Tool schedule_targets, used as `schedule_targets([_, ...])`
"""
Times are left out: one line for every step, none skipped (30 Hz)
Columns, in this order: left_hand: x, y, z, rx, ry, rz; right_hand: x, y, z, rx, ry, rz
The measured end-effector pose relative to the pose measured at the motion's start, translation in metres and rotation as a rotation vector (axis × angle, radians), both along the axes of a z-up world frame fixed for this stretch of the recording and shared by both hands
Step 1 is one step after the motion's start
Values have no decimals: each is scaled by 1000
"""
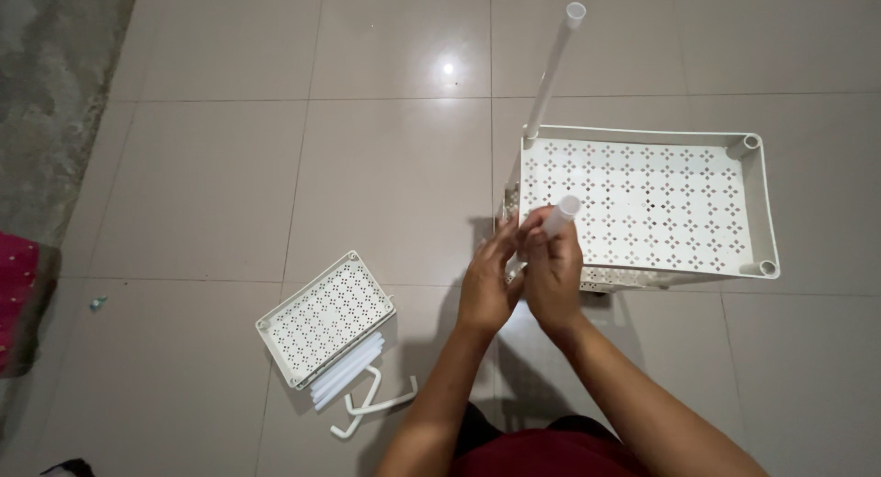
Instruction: The person assembles a white plastic storage rack by inserting vertical poles into the corners of perforated trays and securing them with small connectors. They stack multiple trays and add corner supports to form a multi-tiered unit.
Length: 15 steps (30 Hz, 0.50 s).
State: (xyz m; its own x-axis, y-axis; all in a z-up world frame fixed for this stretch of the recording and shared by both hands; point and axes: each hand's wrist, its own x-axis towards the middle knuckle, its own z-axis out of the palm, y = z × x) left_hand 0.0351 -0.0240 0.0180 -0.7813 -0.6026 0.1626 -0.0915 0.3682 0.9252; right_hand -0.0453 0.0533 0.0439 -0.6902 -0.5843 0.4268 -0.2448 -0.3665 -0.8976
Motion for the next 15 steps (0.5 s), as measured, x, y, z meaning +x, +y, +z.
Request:
schedule_targets([1,0,0,-78,-39,4,1,-7,-4,-49,-79,-26])
schedule_targets([0,1,0,-155,-78,8,1,-11,-8,-97,-157,-53])
schedule_targets([1,3,0,-232,-118,18,0,-12,-11,-75,-145,-84])
schedule_targets([2,5,1,-222,-109,29,-3,-10,-13,-54,-133,-115])
schedule_targets([2,8,2,-211,-101,45,-8,-9,-14,-32,-120,-143])
schedule_targets([1,10,4,-201,-92,60,-15,-7,-15,13,-125,-102])
schedule_targets([0,12,5,-170,-117,63,-22,-3,-17,59,-131,-64])
schedule_targets([-1,13,7,-138,-142,65,-31,1,-20,105,-138,-25])
schedule_targets([-2,13,9,-107,-168,64,-41,5,-21,132,-120,85])
schedule_targets([-2,13,12,-114,-213,43,-53,9,-21,158,-103,195])
schedule_targets([-4,11,14,-123,-255,26,-66,11,-21,181,-81,310])
schedule_targets([-5,10,15,-131,-297,10,-81,14,-20,213,-79,435])
schedule_targets([-6,11,17,-154,-286,13,-94,17,-17,248,-77,558])
schedule_targets([-8,12,17,-177,-276,16,-103,19,-14,283,-77,682])
schedule_targets([-8,13,17,-199,-267,20,-108,22,-10,260,-105,712])
